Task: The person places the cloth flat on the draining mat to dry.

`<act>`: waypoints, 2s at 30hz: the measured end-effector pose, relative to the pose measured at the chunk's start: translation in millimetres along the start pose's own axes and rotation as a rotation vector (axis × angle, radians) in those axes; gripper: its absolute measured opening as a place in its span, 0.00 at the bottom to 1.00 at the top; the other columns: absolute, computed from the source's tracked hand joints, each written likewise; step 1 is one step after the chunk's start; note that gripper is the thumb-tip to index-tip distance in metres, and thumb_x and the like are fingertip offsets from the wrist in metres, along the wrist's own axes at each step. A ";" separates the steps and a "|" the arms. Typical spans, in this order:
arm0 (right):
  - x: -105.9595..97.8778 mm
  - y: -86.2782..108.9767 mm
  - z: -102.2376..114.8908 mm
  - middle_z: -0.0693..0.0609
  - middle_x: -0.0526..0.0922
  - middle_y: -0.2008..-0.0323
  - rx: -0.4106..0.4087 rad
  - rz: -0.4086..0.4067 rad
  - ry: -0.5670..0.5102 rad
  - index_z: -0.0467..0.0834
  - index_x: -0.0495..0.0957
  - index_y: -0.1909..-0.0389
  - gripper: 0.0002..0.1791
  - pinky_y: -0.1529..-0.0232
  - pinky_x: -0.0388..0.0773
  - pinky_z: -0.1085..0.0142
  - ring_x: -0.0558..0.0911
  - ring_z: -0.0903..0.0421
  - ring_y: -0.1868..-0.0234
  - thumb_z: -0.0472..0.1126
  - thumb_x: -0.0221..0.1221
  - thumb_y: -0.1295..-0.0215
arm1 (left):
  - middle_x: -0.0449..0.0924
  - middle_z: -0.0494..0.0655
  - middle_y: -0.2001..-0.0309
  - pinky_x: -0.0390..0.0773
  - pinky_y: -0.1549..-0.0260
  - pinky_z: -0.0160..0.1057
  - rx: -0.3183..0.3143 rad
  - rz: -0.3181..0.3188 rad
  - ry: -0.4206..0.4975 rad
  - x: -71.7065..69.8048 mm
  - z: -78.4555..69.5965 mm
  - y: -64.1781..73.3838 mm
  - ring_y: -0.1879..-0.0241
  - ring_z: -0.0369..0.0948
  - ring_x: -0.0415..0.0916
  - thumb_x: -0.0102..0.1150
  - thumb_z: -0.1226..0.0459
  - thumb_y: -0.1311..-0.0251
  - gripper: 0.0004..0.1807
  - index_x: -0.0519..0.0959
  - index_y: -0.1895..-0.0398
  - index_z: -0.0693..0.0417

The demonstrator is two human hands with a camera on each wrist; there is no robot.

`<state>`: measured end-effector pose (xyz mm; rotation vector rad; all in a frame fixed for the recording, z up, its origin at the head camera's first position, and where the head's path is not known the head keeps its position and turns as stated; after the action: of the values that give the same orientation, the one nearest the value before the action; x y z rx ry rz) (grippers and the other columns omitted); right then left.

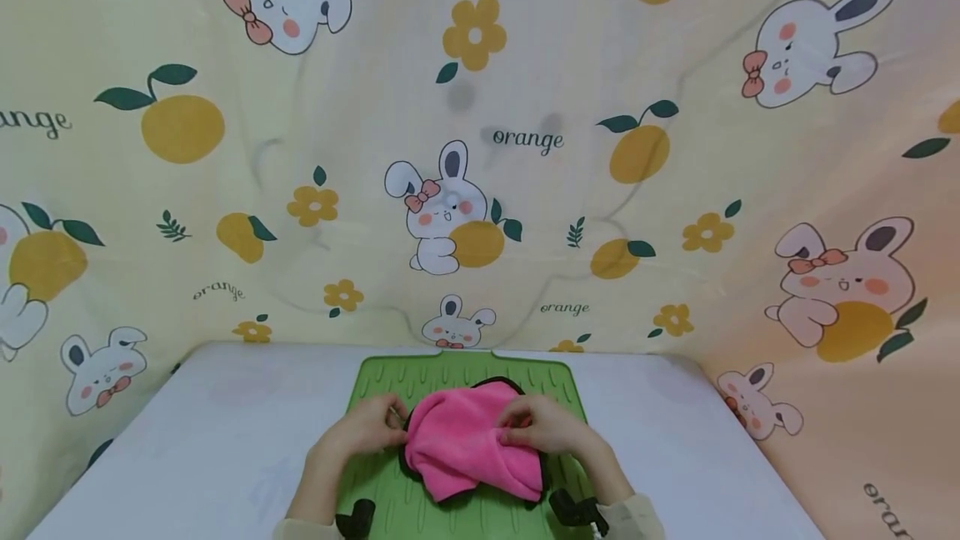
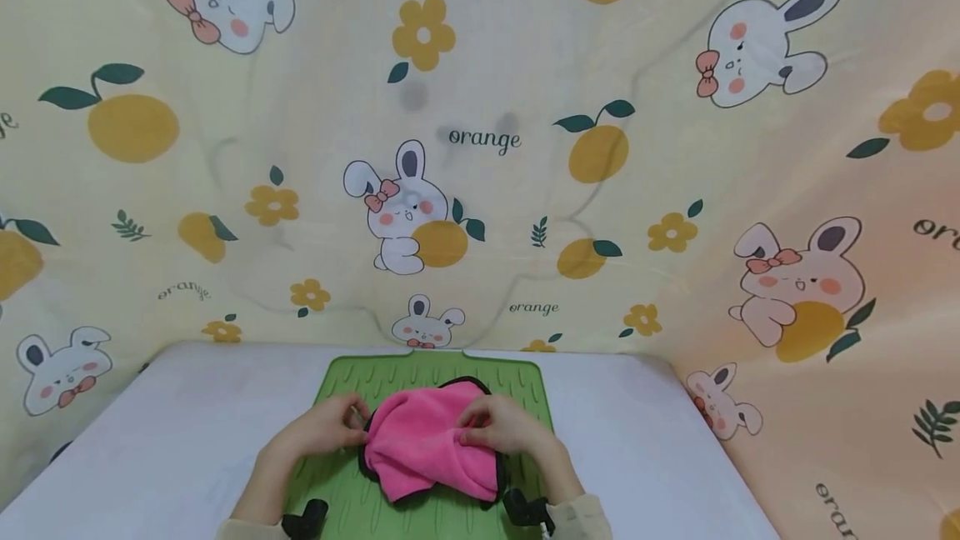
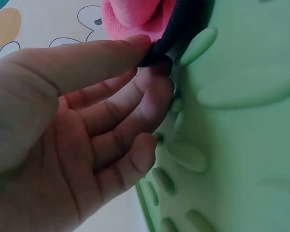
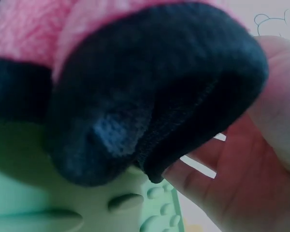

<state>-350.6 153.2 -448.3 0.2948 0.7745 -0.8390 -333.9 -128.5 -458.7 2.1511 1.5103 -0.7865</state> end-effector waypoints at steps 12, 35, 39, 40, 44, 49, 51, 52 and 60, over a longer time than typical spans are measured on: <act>-21.2 8.0 -2.7 0.56 0.87 0.60 0.021 -0.168 -0.003 0.48 0.89 0.56 0.06 0.58 0.82 0.66 0.83 0.59 0.58 0.38 0.66 0.30 | 0.76 0.47 0.67 0.75 0.69 0.41 0.056 -0.178 -0.004 -14.0 -12.9 -1.6 0.70 0.41 0.72 0.56 0.76 0.34 0.11 0.78 0.50 0.64; -29.8 16.3 -29.7 0.52 0.88 0.58 0.169 -0.360 0.172 0.44 0.89 0.54 0.09 0.54 0.84 0.53 0.86 0.50 0.55 0.34 0.67 0.32 | 0.81 0.51 0.58 0.80 0.50 0.54 0.116 -0.327 -0.197 -16.4 -8.6 -2.0 0.52 0.53 0.80 0.60 0.77 0.35 0.10 0.87 0.61 0.57; -40.1 26.3 -19.0 0.51 0.88 0.55 0.174 -0.407 0.142 0.44 0.88 0.53 0.09 0.58 0.84 0.58 0.86 0.51 0.55 0.35 0.66 0.31 | 0.80 0.53 0.51 0.80 0.51 0.54 0.116 -0.385 -0.197 -19.2 -28.5 1.8 0.52 0.52 0.80 0.64 0.72 0.33 0.06 0.85 0.56 0.56; -42.9 29.8 -15.8 0.51 0.88 0.55 0.168 -0.426 0.139 0.44 0.88 0.53 0.09 0.59 0.83 0.59 0.86 0.51 0.56 0.35 0.66 0.32 | 0.80 0.52 0.51 0.81 0.52 0.53 0.124 -0.394 -0.187 -19.5 -34.5 2.8 0.53 0.50 0.80 0.64 0.71 0.33 0.07 0.85 0.55 0.56; -48.4 45.7 -4.0 0.53 0.88 0.56 0.114 -0.456 0.126 0.45 0.88 0.55 0.07 0.60 0.84 0.64 0.86 0.55 0.58 0.36 0.67 0.32 | 0.79 0.46 0.56 0.81 0.58 0.43 0.194 -0.385 -0.169 -16.9 -56.4 8.9 0.59 0.41 0.77 0.64 0.72 0.33 0.07 0.83 0.54 0.56; -44.6 61.9 5.6 0.54 0.88 0.58 0.005 -0.382 0.155 0.45 0.88 0.56 0.06 0.60 0.83 0.65 0.84 0.59 0.57 0.37 0.67 0.31 | 0.75 0.36 0.59 0.81 0.63 0.35 0.299 -0.278 -0.220 -5.4 -71.3 16.2 0.61 0.34 0.74 0.65 0.72 0.33 0.09 0.82 0.53 0.51; -41.8 67.7 7.6 0.54 0.87 0.58 -0.036 -0.357 0.165 0.45 0.87 0.56 0.06 0.60 0.82 0.65 0.84 0.60 0.57 0.36 0.67 0.31 | 0.76 0.36 0.58 0.81 0.62 0.36 0.350 -0.204 -0.241 1.6 -73.9 17.5 0.60 0.34 0.75 0.64 0.71 0.32 0.09 0.81 0.52 0.51; -40.0 70.4 8.1 0.54 0.87 0.58 -0.053 -0.349 0.171 0.46 0.87 0.56 0.06 0.60 0.82 0.64 0.84 0.60 0.58 0.36 0.67 0.31 | 0.76 0.36 0.57 0.82 0.61 0.36 0.368 -0.158 -0.247 5.8 -74.2 17.6 0.59 0.33 0.74 0.64 0.70 0.31 0.09 0.81 0.51 0.51; -20.4 82.1 7.9 0.58 0.85 0.56 -0.138 -0.268 0.217 0.50 0.86 0.56 0.11 0.54 0.85 0.59 0.85 0.57 0.53 0.32 0.69 0.34 | 0.80 0.39 0.58 0.80 0.56 0.32 0.444 0.157 -0.211 35.0 -70.0 11.2 0.59 0.30 0.74 0.64 0.68 0.30 0.08 0.80 0.52 0.51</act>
<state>-292.9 213.6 -433.0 0.1617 1.0865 -1.0097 -299.0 -64.6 -427.8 2.3616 1.1221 -1.3441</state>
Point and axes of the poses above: each hand's wrist, its own y-axis away from the middle knuckle, its own x-axis out of the palm, z = x × y, the point moved 5 cm from there along -y, towards the middle knuckle
